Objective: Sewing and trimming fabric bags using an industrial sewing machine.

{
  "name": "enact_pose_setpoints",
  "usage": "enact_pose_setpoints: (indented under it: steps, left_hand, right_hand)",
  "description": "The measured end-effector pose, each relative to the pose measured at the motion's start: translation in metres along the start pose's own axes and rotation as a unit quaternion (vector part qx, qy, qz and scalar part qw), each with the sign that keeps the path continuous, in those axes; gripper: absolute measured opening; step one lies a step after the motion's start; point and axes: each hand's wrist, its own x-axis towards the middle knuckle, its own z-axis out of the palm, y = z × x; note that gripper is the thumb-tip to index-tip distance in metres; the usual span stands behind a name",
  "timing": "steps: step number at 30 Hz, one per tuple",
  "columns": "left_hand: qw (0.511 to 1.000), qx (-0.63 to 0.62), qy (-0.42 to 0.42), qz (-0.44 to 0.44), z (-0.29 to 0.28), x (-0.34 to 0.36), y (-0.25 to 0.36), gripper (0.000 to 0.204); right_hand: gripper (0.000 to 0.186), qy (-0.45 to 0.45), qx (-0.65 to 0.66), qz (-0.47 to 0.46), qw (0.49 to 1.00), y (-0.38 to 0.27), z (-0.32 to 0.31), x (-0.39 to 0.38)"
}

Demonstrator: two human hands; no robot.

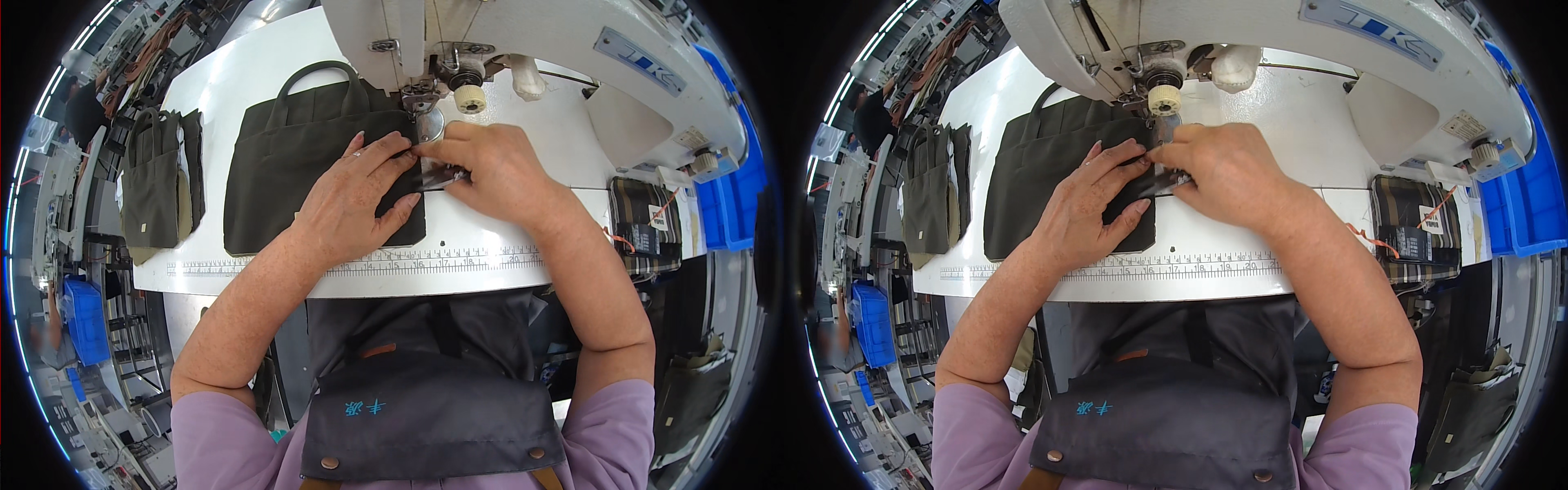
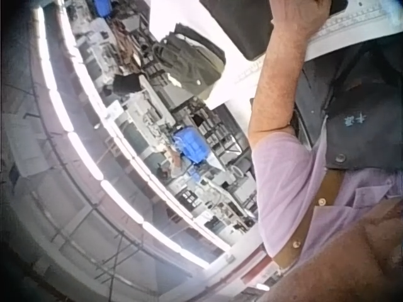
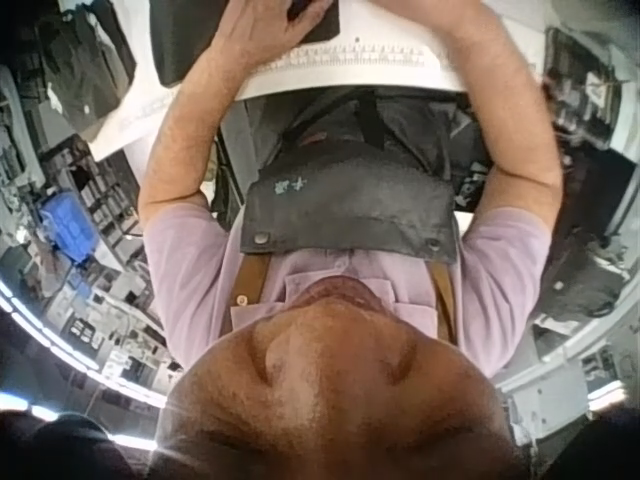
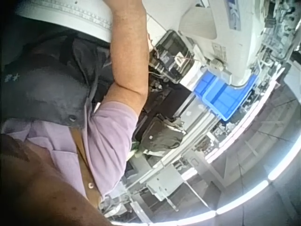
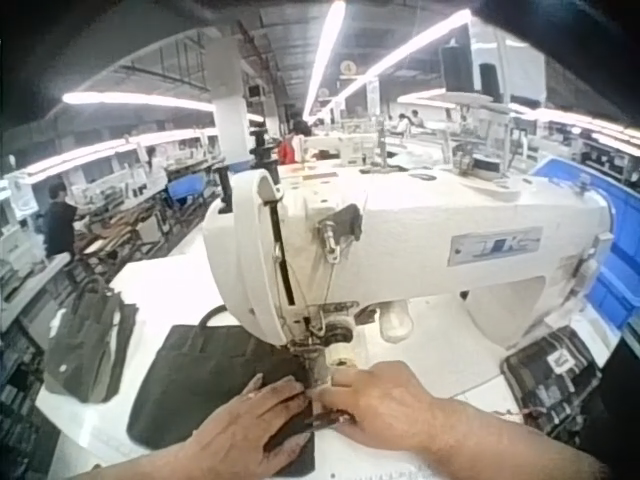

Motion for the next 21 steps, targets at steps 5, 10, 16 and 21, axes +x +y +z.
enact_pose_setpoints:
  steps: [5,10,16,21]
  left_hand:
    - [0.999,-0.03,0.018,0.0,0.001,-0.002,-0.003,0.043]
    - [0.999,-0.032,0.014,-0.003,0.0,-0.002,-0.005,0.042]
    - [1.0,-0.009,0.024,0.005,0.003,0.015,-0.023,0.043]
    - [1.0,0.003,0.027,0.01,0.004,0.025,-0.037,0.042]
  right_hand:
    - [0.033,-0.038,-0.022,-0.005,0.999,-0.005,0.001,0.001]
    - [0.035,-0.037,-0.042,-0.009,0.998,-0.009,0.005,0.002]
    - [0.041,-0.036,-0.074,0.025,0.996,-0.007,0.009,0.009]
    - [0.04,-0.041,-0.096,0.052,0.993,-0.006,0.011,0.008]
